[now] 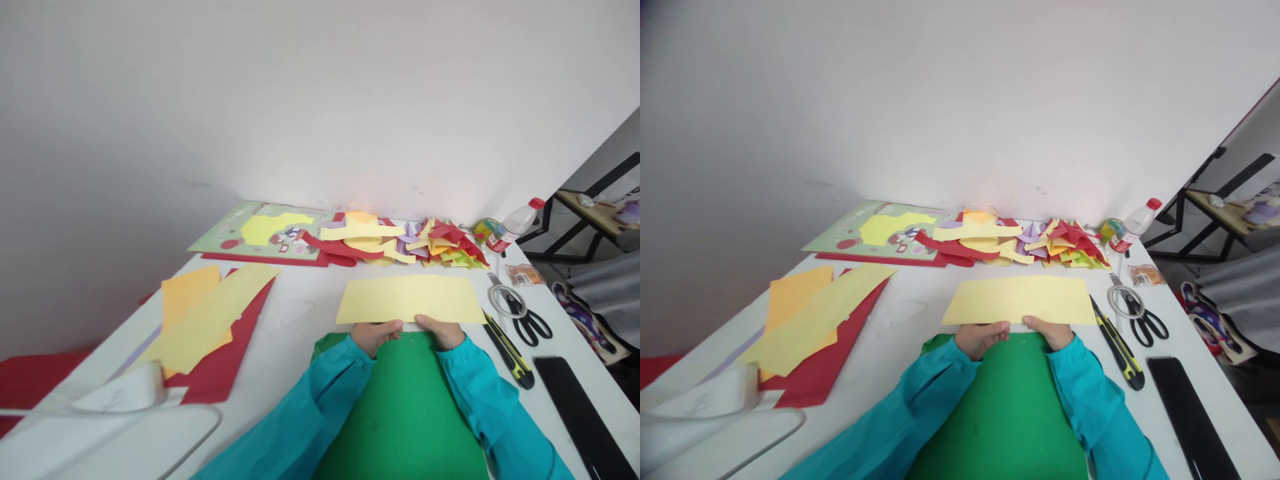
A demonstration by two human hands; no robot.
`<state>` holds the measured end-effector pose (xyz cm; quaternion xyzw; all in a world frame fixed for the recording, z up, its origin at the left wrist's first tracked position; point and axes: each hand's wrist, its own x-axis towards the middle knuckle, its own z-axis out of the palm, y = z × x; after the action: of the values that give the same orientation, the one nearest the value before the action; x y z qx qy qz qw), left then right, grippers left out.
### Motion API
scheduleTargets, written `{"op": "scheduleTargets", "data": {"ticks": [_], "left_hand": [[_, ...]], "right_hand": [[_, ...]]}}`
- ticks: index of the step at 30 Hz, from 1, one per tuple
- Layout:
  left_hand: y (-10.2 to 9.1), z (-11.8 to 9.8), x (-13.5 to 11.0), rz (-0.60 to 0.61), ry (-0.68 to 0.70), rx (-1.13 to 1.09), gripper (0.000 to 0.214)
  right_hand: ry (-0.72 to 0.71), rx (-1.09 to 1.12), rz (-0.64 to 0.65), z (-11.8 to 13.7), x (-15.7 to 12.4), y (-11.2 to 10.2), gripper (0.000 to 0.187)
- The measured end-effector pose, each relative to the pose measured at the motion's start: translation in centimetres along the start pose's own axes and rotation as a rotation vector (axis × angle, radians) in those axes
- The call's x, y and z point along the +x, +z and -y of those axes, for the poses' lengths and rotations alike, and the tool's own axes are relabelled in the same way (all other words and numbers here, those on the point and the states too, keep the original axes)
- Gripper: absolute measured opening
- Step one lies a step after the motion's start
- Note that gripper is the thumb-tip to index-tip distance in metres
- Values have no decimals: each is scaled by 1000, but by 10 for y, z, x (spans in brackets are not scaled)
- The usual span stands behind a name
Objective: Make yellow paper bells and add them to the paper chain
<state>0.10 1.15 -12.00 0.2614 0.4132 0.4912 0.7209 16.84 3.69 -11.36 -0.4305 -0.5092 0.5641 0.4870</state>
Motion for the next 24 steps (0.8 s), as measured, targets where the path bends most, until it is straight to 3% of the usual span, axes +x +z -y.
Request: {"op": "scheduleTargets", "data": {"ticks": [11,24], "left_hand": [[-3,-31,-10,-90,61,-154,35],[-23,-56,-5,-125,73,-146,27]], "right_hand": [[-70,-3,-88,4,9,-21,49],[-106,-15,-97,3,19,-41,48]]}}
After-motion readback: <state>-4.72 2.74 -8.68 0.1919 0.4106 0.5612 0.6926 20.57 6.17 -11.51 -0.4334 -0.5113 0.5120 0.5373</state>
